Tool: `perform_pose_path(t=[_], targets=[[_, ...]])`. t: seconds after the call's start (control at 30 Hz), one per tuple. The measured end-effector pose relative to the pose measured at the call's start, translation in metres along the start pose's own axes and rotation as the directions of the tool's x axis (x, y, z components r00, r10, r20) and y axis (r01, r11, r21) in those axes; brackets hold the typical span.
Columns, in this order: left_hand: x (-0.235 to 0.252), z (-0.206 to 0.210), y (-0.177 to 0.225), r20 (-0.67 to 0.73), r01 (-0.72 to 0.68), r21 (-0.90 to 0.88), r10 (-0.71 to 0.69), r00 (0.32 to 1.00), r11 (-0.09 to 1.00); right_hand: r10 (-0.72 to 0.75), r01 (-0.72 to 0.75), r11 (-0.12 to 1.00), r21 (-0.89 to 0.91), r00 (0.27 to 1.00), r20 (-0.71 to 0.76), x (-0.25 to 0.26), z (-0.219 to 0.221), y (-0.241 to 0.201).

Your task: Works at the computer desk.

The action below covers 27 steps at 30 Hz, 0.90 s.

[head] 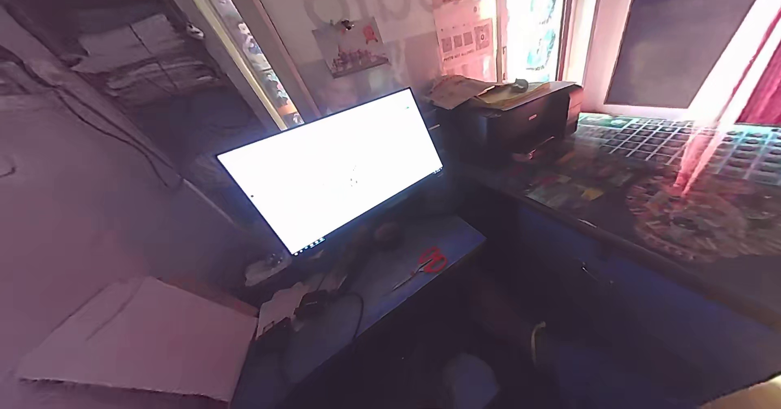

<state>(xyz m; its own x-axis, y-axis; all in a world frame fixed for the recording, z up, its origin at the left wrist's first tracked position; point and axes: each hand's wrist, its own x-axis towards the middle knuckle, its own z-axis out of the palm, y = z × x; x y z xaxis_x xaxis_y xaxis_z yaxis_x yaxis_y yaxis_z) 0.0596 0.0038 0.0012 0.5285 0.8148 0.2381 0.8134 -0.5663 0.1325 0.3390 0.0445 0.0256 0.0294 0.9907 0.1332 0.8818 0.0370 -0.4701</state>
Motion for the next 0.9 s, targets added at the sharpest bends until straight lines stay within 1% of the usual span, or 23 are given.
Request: perform_pose_path(t=[0.17, 0.27, 0.33, 0.4, 0.43, 0.47, 0.5, 0.53, 0.57, 0.63, 0.7, 0.8, 0.87, 0.9], targets=[[0.000, 0.004, -0.004, -0.021, -0.012, -0.016, 0.011, 1.000, 1.000, 0.037, -0.037, 0.999, 0.024, 0.999, -0.021, 0.004, 0.000, -0.001], [-0.003, 0.006, -0.007, -0.076, -0.034, -0.039, 0.031, 0.997, 0.999, 0.114, -0.115, 0.991, 0.070, 0.993, 0.013, 0.001, -0.004, -0.008], [-0.007, 0.004, -0.008, -0.130, -0.050, -0.133, 0.032, 0.991, 0.990, 0.172, -0.179, 0.977, 0.114, 0.983, 0.071, -0.001, -0.012, -0.014], [-0.011, 0.000, -0.006, -0.199, -0.029, -0.248, -0.022, 0.980, 0.968, 0.166, -0.169, 0.978, 0.119, 0.985, 0.035, 0.000, -0.010, -0.015], [-0.011, -0.004, -0.004, -0.174, 0.017, -0.271, -0.067, 0.982, 0.962, 0.157, -0.156, 0.981, 0.120, 0.988, 0.000, 0.001, -0.009, -0.017], [-0.009, -0.009, 0.000, -0.106, 0.093, -0.252, -0.123, 0.987, 0.963, 0.144, -0.141, 0.984, 0.111, 0.989, -0.021, 0.001, -0.008, -0.016], [-0.003, -0.014, 0.003, -0.010, 0.174, -0.202, -0.180, 0.984, 0.964, 0.127, -0.125, 0.988, 0.096, 0.992, -0.013, 0.001, -0.010, -0.017], [0.003, -0.017, 0.005, 0.083, 0.222, -0.151, -0.211, 0.974, 0.963, 0.105, -0.104, 0.992, 0.073, 0.994, -0.020, 0.002, -0.008, -0.014], [0.006, -0.016, 0.004, 0.120, 0.225, -0.127, -0.210, 0.970, 0.966, 0.086, -0.084, 0.995, 0.059, 0.996, -0.030, 0.003, -0.004, -0.011], [0.008, -0.013, 0.000, 0.099, 0.152, -0.082, -0.144, 0.985, 0.985, 0.062, -0.062, 0.998, 0.016, 0.997, -0.045, 0.004, 0.000, -0.007], [0.009, -0.017, 0.000, 0.120, 0.092, -0.045, -0.086, 0.989, 0.995, 0.043, -0.043, 0.999, 0.003, 0.998, -0.055, 0.004, -0.002, -0.008], [0.010, -0.025, 0.003, 0.152, 0.083, -0.044, -0.075, 0.985, 0.996, 0.037, -0.037, 0.999, 0.001, 0.999, -0.033, 0.003, -0.004, -0.006], [0.009, -0.020, 0.001, 0.114, 0.088, -0.067, -0.080, 0.990, 0.994, 0.033, -0.034, 0.999, -0.008, 0.999, -0.041, 0.005, -0.003, -0.005], [0.007, -0.010, -0.002, 0.046, 0.077, -0.056, -0.074, 0.996, 0.995, 0.034, -0.034, 0.999, -0.011, 0.999, -0.039, 0.005, -0.002, -0.004]])
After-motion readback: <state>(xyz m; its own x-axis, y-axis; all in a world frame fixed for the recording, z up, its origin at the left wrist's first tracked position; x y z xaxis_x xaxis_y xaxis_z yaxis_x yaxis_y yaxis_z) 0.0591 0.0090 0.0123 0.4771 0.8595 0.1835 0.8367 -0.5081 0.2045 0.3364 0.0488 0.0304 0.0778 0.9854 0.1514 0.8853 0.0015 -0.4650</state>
